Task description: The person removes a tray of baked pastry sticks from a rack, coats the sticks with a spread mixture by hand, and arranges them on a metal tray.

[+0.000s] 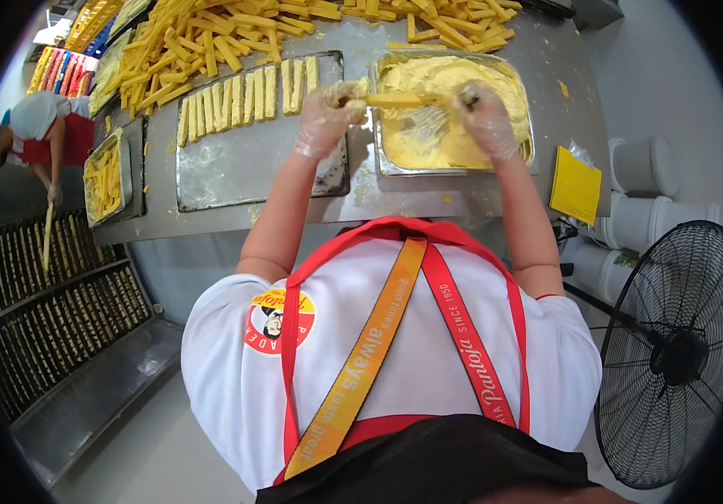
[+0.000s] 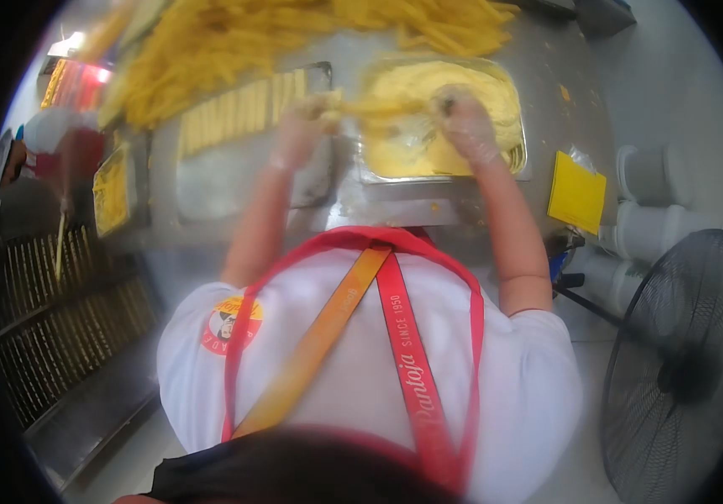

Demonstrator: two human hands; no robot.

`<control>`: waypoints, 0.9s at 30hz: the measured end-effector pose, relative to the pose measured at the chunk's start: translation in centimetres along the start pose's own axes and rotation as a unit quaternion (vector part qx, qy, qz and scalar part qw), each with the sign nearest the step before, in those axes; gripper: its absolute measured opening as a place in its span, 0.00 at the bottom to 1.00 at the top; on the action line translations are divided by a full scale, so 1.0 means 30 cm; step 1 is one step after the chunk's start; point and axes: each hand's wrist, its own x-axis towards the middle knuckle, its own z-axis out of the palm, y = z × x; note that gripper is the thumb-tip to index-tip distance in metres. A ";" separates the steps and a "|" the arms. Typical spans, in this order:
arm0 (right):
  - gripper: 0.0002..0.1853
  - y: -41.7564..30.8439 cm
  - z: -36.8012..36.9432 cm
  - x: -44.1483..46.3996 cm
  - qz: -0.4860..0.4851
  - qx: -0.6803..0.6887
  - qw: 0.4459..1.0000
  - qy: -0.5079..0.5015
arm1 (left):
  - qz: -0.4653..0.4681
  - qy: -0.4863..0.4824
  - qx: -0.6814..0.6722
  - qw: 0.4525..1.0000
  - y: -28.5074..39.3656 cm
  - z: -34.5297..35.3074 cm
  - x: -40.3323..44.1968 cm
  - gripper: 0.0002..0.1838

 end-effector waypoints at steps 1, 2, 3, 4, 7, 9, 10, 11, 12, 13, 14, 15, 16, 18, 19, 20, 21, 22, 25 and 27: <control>0.09 -0.050 0.002 -0.039 -0.042 0.036 0.998 -0.025 | 0.024 -0.003 0.052 0.998 -0.030 0.028 -0.017 0.17; 0.09 -0.076 -0.004 -0.061 -0.085 0.072 0.993 -0.049 | 0.004 -0.022 0.007 1.000 -0.088 0.059 -0.028 0.18; 0.10 -0.074 -0.019 -0.065 -0.029 0.089 0.990 -0.106 | 0.026 -0.006 0.051 0.998 -0.076 0.078 -0.042 0.18; 0.10 -0.065 -0.032 -0.062 0.028 0.105 0.981 -0.163 | 0.048 0.009 0.095 0.994 -0.062 0.106 -0.064 0.18; 0.12 0.044 -0.023 -0.009 0.061 0.090 0.988 -0.106 | 0.082 0.024 0.175 0.981 -0.038 0.158 -0.092 0.18; 0.14 0.030 -0.032 0.017 -0.028 -0.004 0.997 0.072 | 0.091 0.027 0.224 0.970 -0.040 0.176 -0.078 0.19; 0.13 0.007 -0.021 0.005 -0.016 0.045 0.994 0.100 | 0.100 0.038 0.228 0.968 -0.053 0.182 -0.071 0.19; 0.13 -0.018 -0.018 -0.023 0.022 0.169 0.981 0.094 | 0.107 0.047 0.232 0.966 -0.075 0.190 -0.068 0.19; 0.13 -0.097 -0.039 -0.057 0.060 0.290 0.951 0.086 | 0.114 0.056 0.236 0.963 -0.092 0.197 -0.064 0.19; 0.12 -0.142 -0.047 -0.075 0.098 0.406 0.906 0.076 | 0.121 0.059 0.244 0.960 -0.102 0.202 -0.060 0.19; 0.12 -0.147 -0.037 -0.078 0.110 0.437 0.890 0.074 | 0.128 0.062 0.253 0.957 -0.111 0.206 -0.057 0.19; 0.11 -0.148 -0.025 -0.081 0.121 0.467 0.873 0.073 | 0.135 0.065 0.262 0.953 -0.111 0.207 -0.058 0.20; 0.11 -0.144 -0.013 -0.086 0.131 0.497 0.855 0.071 | 0.138 0.067 0.262 0.953 -0.109 0.209 -0.061 0.20; 0.10 -0.071 0.005 -0.064 0.162 0.383 0.906 0.083 | 0.146 0.071 0.260 0.952 -0.102 0.215 -0.061 0.20; 0.10 -0.049 0.006 -0.053 0.176 0.323 0.926 0.088 | 0.153 0.077 0.258 0.951 -0.109 0.216 -0.059 0.20; 0.09 -0.025 -0.002 -0.058 0.179 0.307 0.931 0.086 | 0.161 0.085 0.256 0.949 -0.124 0.218 -0.053 0.20; 0.10 -0.071 -0.021 -0.073 0.160 0.356 0.917 0.086 | 0.166 0.090 0.253 0.949 -0.137 0.221 -0.056 0.21; 0.10 -0.117 -0.029 -0.092 0.144 0.403 0.899 0.087 | 0.160 0.091 0.251 0.950 -0.145 0.225 -0.061 0.21; 0.10 -0.148 -0.012 -0.097 0.128 0.524 0.840 0.059 | 0.152 0.096 0.254 0.950 -0.154 0.236 -0.052 0.22; 0.10 -0.109 0.012 -0.088 0.147 0.480 0.864 0.042 | 0.152 0.098 0.271 0.945 -0.153 0.237 -0.051 0.23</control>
